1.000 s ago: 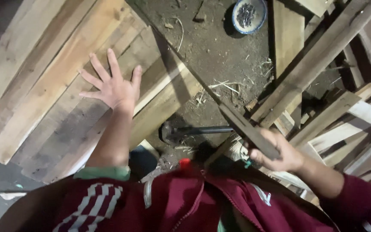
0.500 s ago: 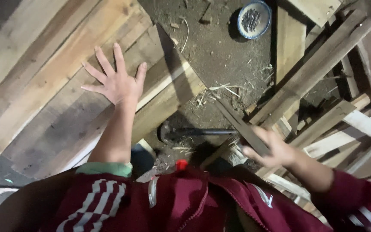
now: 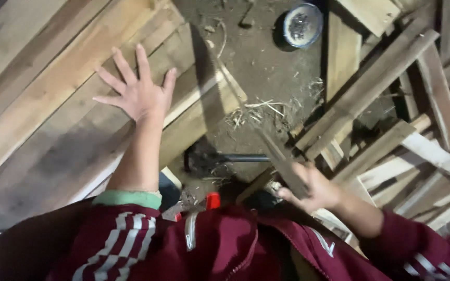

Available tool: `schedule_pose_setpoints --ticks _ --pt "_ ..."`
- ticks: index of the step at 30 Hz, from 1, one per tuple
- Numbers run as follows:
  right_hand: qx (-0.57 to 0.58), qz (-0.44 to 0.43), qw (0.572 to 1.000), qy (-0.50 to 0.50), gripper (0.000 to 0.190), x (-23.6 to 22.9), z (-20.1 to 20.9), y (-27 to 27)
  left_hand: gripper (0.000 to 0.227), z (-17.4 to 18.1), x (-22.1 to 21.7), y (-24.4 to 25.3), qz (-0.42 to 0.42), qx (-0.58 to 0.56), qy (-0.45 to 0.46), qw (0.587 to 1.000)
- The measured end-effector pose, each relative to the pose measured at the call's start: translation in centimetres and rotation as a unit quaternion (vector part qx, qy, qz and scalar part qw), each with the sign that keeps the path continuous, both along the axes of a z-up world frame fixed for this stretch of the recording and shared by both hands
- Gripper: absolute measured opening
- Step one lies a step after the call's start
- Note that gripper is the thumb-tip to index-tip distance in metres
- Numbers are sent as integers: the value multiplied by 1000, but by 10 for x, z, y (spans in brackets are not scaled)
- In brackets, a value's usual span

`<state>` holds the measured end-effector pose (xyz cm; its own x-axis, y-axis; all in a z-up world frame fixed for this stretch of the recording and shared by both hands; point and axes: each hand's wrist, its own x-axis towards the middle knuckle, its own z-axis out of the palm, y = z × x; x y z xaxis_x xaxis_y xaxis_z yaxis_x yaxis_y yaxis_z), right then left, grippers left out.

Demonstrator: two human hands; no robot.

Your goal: The person hammers nails into a stack of wooden planks to secure them together. They then use a hand saw to cut the edge of the planks and finally lift the assembled wooden structure.

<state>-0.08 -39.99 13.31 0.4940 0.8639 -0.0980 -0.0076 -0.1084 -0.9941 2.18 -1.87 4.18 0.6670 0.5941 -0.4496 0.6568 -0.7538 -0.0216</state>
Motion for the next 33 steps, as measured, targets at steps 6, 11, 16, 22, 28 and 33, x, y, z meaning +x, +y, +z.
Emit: schedule_pose_setpoints --ticks 6,11,16,22,28,33 --pt "32 -55 993 98 26 20 6 -24 90 16 -2 -2 7 -3 26 1000" --pt "-33 -45 998 15 32 39 26 -3 91 7 -3 -1 22 -4 14 1000" --pt "-84 2 990 -111 34 28 0 49 91 14 -2 -2 12 -8 33 999" --pt "27 -69 996 53 27 7 34 -9 94 24 -2 1 15 -39 37 998" --pt "-36 -82 996 7 31 35 23 24 90 24 -5 0 10 -46 18 999" --pt "-68 -22 997 -32 36 27 11 41 90 23 -7 1 18 -60 13 998"
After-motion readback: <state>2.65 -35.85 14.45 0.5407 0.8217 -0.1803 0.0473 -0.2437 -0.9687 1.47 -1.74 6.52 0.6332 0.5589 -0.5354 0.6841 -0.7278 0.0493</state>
